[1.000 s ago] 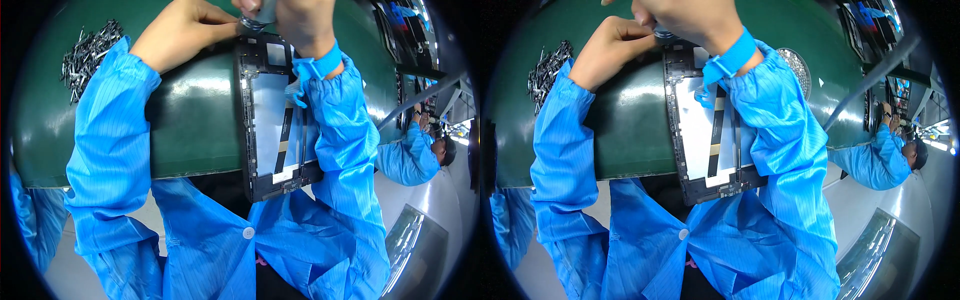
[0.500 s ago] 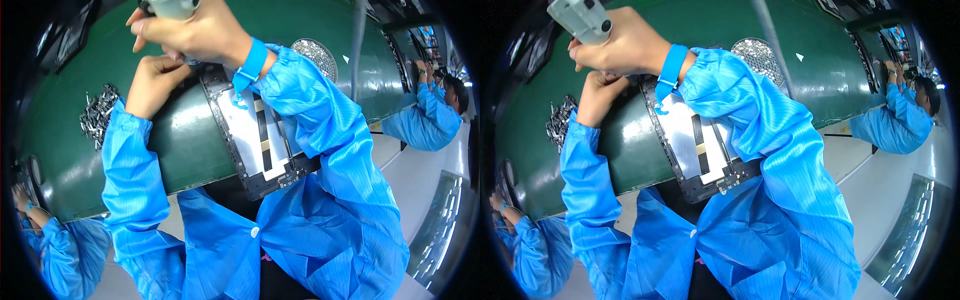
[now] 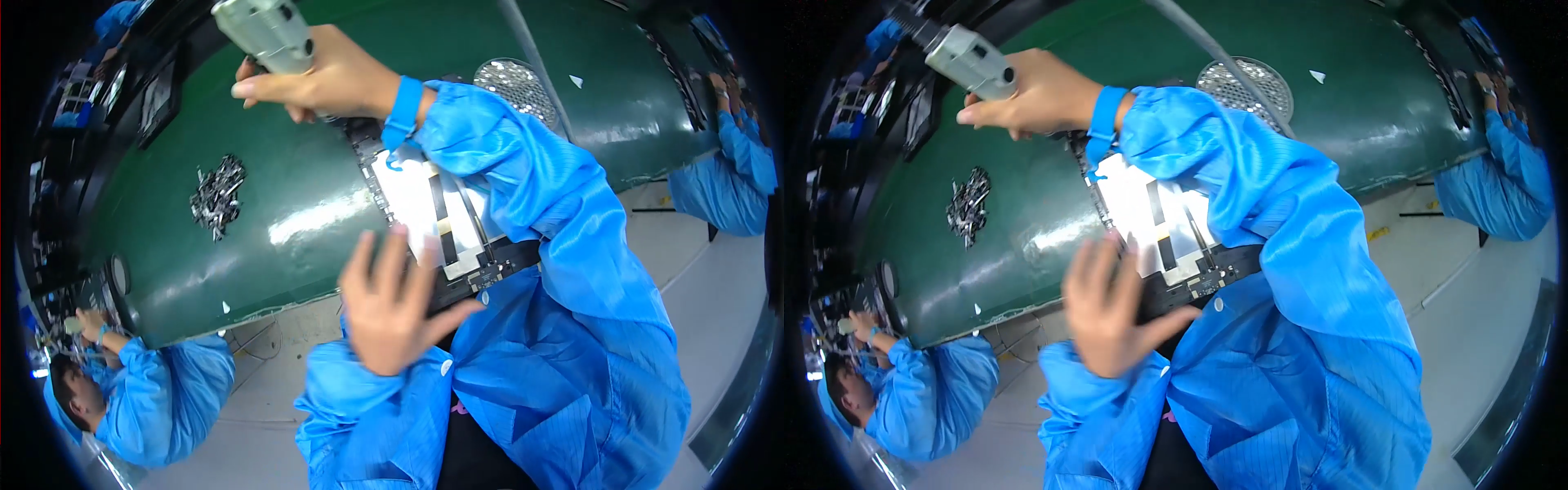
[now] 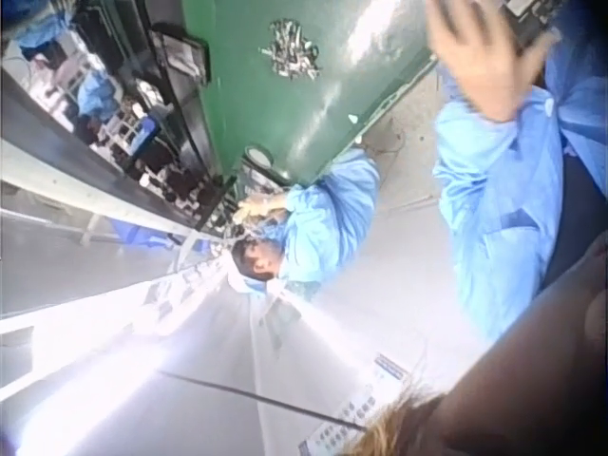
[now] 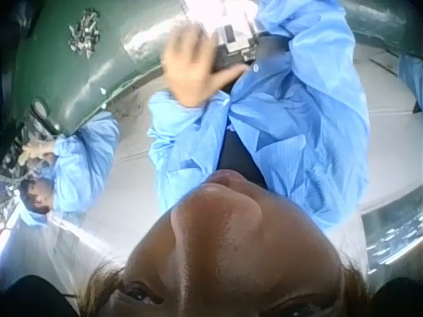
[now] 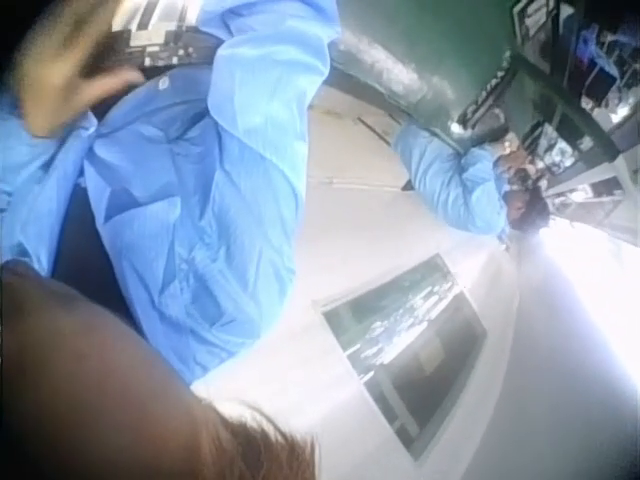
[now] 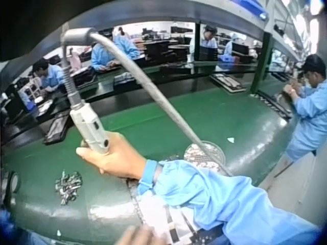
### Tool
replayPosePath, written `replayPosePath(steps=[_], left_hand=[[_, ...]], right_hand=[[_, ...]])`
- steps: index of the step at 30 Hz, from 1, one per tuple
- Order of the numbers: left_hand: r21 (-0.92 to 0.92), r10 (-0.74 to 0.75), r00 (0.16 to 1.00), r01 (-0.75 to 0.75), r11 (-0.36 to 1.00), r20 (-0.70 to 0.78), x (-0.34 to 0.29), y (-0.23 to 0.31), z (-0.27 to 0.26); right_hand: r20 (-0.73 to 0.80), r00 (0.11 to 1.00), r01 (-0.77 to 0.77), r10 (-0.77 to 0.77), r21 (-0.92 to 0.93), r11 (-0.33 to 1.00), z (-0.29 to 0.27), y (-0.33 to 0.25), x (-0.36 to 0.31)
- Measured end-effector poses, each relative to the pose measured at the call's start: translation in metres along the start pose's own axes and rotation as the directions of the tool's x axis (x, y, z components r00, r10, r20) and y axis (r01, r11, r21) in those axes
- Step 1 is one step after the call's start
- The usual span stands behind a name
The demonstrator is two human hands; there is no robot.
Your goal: The person assembles tablet screen components by installing small screws into the tablet screen using an electric screwdriver.
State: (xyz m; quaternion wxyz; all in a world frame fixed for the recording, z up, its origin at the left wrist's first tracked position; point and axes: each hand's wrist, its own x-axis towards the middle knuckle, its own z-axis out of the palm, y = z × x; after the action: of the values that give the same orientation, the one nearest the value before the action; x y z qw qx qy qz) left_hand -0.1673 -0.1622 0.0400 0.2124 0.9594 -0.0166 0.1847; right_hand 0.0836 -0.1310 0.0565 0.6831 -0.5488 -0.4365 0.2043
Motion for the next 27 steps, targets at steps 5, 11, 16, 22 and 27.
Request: replayPosePath(steps=[5,11,16,22,27], left_hand=[[0.034,-0.01,1.0,0.009,0.999,0.018,-0.015,0.012,0.036],[0.206,0.056,0.998,-0.053,0.977,-0.009,0.049,-0.069,0.026],[0.283,0.094,0.984,-0.048,0.958,-0.151,0.154,-0.173,0.035],[0.275,0.119,0.962,-0.049,0.96,-0.244,0.262,-0.264,0.068],[0.168,0.024,0.979,0.01,0.986,-0.202,0.306,-0.294,0.085]], right_hand=[[-0.087,0.937,0.34,-0.338,0.003,0.94,-0.05,-0.015,-0.012],[-0.391,0.917,0.059,-0.078,-0.06,0.996,-0.132,-0.093,-0.079],[-0.511,0.846,0.113,-0.155,-0.113,0.987,-0.226,-0.077,-0.133],[-0.477,0.861,0.156,-0.178,-0.087,0.984,-0.211,-0.072,-0.132],[-0.429,0.897,0.077,-0.112,-0.099,0.992,-0.176,-0.068,-0.118]])
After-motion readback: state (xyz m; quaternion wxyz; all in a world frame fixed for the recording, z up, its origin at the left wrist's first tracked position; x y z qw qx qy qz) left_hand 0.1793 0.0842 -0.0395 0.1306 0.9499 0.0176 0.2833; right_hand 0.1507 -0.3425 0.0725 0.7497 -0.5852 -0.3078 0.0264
